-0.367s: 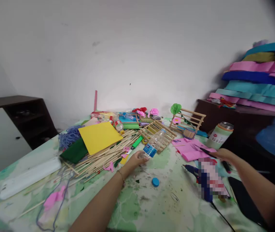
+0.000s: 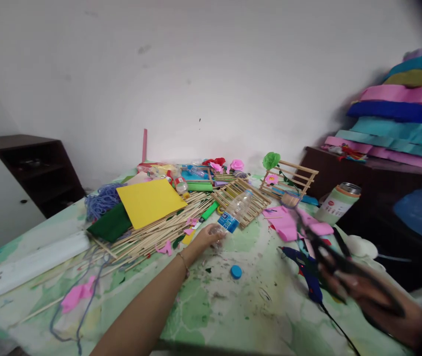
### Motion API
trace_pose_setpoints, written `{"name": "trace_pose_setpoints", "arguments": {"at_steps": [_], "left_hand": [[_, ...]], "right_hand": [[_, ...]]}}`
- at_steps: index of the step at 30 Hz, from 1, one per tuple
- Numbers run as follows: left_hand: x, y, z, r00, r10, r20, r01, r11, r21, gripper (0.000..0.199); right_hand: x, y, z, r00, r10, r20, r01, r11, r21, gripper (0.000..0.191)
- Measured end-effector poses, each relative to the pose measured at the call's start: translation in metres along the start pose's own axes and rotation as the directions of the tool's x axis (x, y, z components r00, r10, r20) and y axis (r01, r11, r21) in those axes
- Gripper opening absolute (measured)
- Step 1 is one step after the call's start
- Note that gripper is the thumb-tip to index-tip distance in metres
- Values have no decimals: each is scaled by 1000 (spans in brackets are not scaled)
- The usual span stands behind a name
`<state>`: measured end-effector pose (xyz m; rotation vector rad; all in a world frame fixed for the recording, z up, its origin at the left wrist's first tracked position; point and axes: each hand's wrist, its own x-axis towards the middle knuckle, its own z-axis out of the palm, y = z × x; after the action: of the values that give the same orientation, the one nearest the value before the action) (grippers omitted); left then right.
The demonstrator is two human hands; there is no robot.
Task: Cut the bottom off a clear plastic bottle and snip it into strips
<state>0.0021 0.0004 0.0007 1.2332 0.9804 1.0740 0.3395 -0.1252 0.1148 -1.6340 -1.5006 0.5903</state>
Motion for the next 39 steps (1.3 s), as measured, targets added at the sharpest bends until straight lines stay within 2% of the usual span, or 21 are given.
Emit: {"name": "trace_pose_setpoints", "arguments": {"at_steps": [1, 2, 5, 7, 10, 13, 17, 23, 30, 35, 39], "left_hand": [[-2, 1, 1, 1000, 9, -7, -9, 1000, -2, 62], [-4, 3, 2, 1000, 24, -12, -24, 1000, -1, 62], [-12, 12, 6, 995, 96, -21, -96, 995, 17, 63], [-17, 18, 6, 988, 154, -31, -153, 987, 40, 65], [-20, 23, 5, 971, 234, -48, -229, 970, 84, 66], [-19, 20, 2, 952, 301, -64, -291, 948, 133, 64], [-15, 13, -1, 928, 361, -94, -340, 921, 189, 61], [-13, 12, -6, 911, 406, -78, -358, 869, 341, 61], [-14, 19, -12, 900, 431, -69, -372, 840, 395, 57], [-14, 16, -14, 915, 398, -65, -342, 853, 395, 52], [-17, 19, -17, 913, 402, -73, -319, 812, 488, 44]], "right_hand": [[-17, -7, 17, 972, 61, 227, -71, 997, 35, 48], [-31, -12, 34, 934, 56, 353, -81, 995, 57, 44], [-49, -22, 70, 890, 34, 454, -48, 999, 20, 33], [-47, -26, 81, 879, 46, 475, -40, 999, -21, 34], [-38, -30, 84, 870, 79, 486, -4, 988, -153, 37], [-32, -32, 85, 854, 124, 504, 16, 964, -265, 39], [-31, -30, 90, 838, 145, 527, 32, 949, -313, 40], [-24, -17, 98, 828, 136, 543, 19, 963, -269, 40], [-18, -8, 104, 791, 126, 598, -6, 980, -199, 38], [-16, -14, 105, 753, 162, 638, -114, 987, -116, 37], [-10, -17, 111, 728, 189, 659, -214, 976, -44, 36]]}}
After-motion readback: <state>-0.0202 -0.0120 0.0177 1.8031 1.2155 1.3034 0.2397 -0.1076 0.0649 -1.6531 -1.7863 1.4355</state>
